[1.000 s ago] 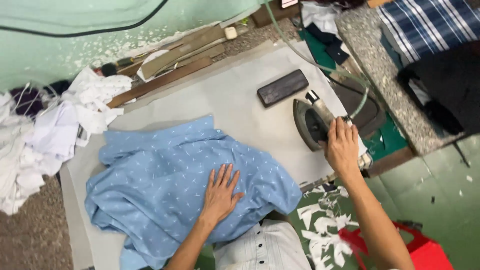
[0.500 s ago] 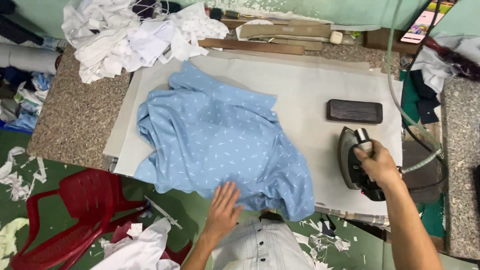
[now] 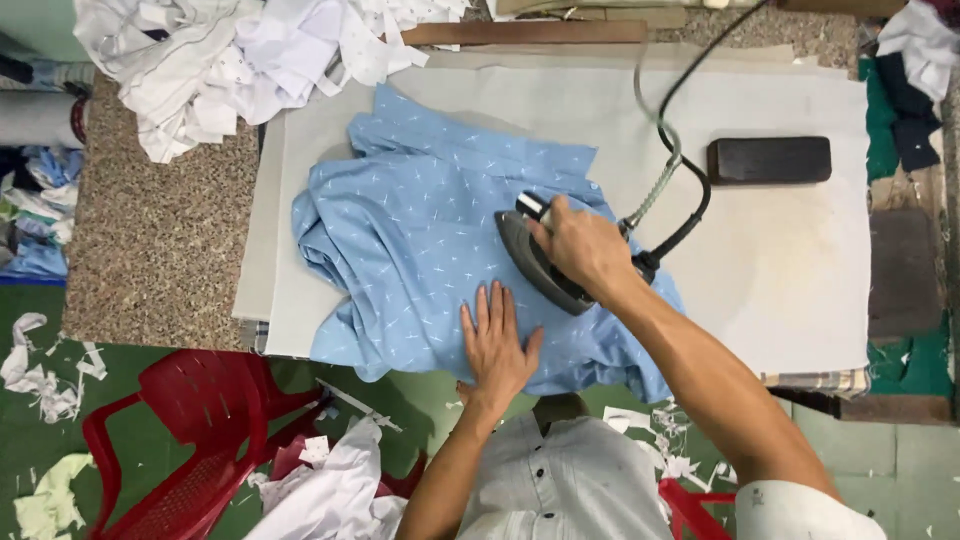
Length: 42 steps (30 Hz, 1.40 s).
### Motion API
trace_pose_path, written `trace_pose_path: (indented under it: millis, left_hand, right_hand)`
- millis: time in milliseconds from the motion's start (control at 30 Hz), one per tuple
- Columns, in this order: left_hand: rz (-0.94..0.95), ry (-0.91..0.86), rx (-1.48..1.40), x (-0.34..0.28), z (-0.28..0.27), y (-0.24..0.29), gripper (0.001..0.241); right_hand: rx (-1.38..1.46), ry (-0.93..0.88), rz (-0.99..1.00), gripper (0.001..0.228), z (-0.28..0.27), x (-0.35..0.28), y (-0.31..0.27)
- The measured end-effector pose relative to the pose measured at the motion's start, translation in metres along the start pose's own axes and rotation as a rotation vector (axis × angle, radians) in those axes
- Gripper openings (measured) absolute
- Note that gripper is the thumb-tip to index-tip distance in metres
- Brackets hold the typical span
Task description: Ironing a blue patterned shirt on a professional workstation using a steam iron and a pressing block.
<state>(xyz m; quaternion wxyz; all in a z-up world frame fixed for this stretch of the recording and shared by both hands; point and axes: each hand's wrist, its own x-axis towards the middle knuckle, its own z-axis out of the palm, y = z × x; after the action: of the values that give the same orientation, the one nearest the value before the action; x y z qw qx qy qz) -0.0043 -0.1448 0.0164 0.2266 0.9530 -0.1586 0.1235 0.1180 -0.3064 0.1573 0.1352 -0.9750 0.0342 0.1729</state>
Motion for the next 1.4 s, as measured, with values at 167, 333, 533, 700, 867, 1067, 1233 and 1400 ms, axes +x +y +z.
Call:
trace_pose_path:
  millis: [167, 333, 533, 700, 867, 1067, 1233, 1400]
  left_hand:
    - [-0.025, -0.099, -0.042, -0.007, 0.007, -0.009, 0.073]
    - [0.049, -0.075, -0.097, -0.022, 0.002, -0.025, 0.070]
    - [0.154, -0.176, -0.191, -0.042, -0.023, -0.055, 0.069]
    - [0.088, -0.268, -0.329, -0.065, -0.035, -0.080, 0.076]
    - [-0.032, -0.214, -0.377, -0.080, -0.053, -0.108, 0.078]
    - [-0.129, 0.000, -0.380, -0.094, -0.056, -0.114, 0.076]
    - [-0.198, 0.194, -0.360, -0.092, -0.043, -0.078, 0.080]
    - [-0.279, 0.099, -0.358, -0.058, -0.025, -0.016, 0.083]
  right_hand:
    - [-0.010, 0.112, 0.114, 0.048, 0.019, 0.033, 0.009]
    - [0.140, 0.182, 0.238, 0.054, 0.055, 0.021, 0.030]
    - [0.259, 0.155, 0.320, 0.053, 0.069, -0.039, 0.007]
    - [0.278, 0.050, 0.342, 0.050, 0.066, -0.098, -0.037]
    - [0.192, -0.046, 0.245, 0.048, 0.089, -0.143, -0.078]
    - [0.046, -0.071, -0.013, 0.046, 0.076, -0.128, -0.109]
    - [-0.079, -0.044, -0.214, 0.053, 0.048, -0.071, -0.097]
    - [-0.220, 0.013, -0.350, 0.047, 0.027, -0.026, -0.064]
